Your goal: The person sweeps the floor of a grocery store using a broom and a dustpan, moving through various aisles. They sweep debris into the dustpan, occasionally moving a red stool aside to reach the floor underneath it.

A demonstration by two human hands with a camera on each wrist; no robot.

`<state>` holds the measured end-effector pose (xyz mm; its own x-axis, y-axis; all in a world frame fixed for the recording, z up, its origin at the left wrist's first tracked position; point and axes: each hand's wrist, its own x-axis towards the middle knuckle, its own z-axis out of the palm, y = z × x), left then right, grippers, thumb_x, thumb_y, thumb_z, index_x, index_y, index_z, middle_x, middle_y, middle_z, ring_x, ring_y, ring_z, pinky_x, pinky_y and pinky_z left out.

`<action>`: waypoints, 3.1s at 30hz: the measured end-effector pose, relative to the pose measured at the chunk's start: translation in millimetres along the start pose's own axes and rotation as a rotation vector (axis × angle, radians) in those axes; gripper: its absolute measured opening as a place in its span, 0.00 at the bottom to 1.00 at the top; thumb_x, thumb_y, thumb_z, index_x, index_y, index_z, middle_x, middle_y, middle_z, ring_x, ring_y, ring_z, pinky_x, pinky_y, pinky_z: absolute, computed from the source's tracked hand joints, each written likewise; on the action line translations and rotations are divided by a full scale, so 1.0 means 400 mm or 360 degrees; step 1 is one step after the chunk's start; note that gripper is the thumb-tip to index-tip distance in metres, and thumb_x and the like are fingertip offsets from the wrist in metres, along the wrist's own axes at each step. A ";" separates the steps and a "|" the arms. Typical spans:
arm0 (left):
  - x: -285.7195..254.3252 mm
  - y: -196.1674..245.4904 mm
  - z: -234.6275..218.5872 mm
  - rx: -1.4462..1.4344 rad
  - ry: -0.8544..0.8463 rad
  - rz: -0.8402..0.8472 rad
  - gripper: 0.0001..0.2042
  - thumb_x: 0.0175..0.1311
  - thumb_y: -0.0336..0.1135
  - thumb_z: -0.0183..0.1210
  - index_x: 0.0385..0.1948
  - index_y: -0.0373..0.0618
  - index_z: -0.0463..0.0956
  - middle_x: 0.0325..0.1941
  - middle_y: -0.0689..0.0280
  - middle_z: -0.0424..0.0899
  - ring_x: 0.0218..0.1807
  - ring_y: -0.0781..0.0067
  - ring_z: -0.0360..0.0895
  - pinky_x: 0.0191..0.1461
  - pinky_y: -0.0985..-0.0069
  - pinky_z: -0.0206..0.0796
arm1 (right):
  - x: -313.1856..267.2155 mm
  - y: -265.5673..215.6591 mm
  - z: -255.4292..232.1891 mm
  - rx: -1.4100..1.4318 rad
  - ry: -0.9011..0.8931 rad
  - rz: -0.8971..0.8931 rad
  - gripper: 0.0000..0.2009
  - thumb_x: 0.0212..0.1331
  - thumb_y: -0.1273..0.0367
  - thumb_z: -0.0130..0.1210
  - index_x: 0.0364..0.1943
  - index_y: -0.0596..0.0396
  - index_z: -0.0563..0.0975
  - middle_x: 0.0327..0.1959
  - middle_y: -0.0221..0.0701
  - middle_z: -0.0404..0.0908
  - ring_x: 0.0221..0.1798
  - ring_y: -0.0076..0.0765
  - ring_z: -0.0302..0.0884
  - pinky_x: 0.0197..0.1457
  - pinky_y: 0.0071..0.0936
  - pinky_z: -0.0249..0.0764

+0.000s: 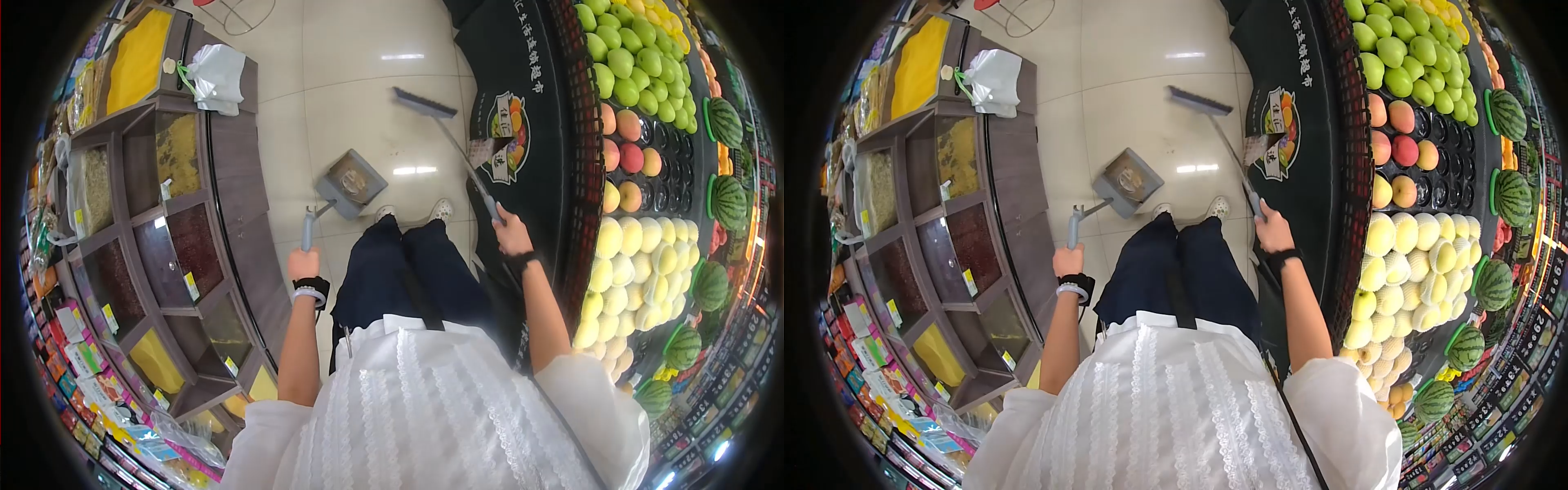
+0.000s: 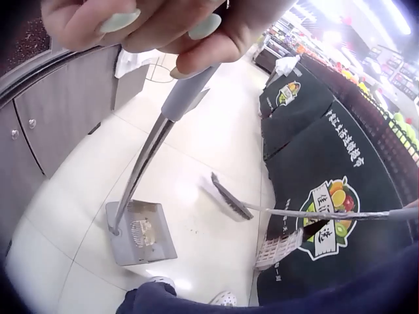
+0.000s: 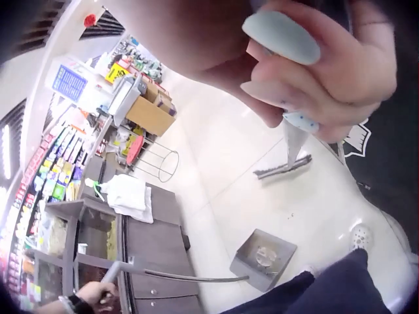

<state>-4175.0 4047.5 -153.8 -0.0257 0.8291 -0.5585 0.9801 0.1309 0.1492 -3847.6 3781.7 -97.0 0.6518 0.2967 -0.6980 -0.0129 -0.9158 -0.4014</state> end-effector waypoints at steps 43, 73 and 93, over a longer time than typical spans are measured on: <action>0.050 -0.040 0.051 -0.0082 -0.0098 0.0086 0.14 0.43 0.39 0.52 0.25 0.37 0.77 0.25 0.45 0.76 0.33 0.46 0.75 0.36 0.62 0.66 | -0.210 0.167 0.283 0.0704 -0.0529 0.0682 0.26 0.56 0.70 0.47 0.60 0.42 0.58 0.13 0.29 0.66 0.11 0.23 0.62 0.11 0.21 0.60; 0.050 -0.089 0.085 -0.0221 0.0036 -0.0005 0.13 0.39 0.37 0.54 0.24 0.38 0.77 0.29 0.47 0.77 0.37 0.47 0.75 0.42 0.62 0.67 | -0.281 0.164 0.335 0.0858 -0.0627 0.0504 0.28 0.54 0.72 0.47 0.62 0.47 0.54 0.11 0.31 0.68 0.09 0.28 0.65 0.11 0.25 0.62; 0.021 -0.064 0.027 -0.0334 -0.0097 -0.0026 0.16 0.41 0.37 0.53 0.31 0.35 0.76 0.36 0.45 0.76 0.43 0.47 0.73 0.46 0.63 0.65 | -0.168 0.062 0.354 0.0830 -0.0782 0.0359 0.29 0.55 0.70 0.49 0.62 0.39 0.55 0.17 0.28 0.68 0.14 0.22 0.63 0.16 0.20 0.63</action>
<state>-4198.2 4045.2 -171.0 -0.0231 0.7924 -0.6095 0.9169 0.2597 0.3029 -3999.1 3777.4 -144.2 0.1788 0.3153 -0.9320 -0.5433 -0.7581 -0.3607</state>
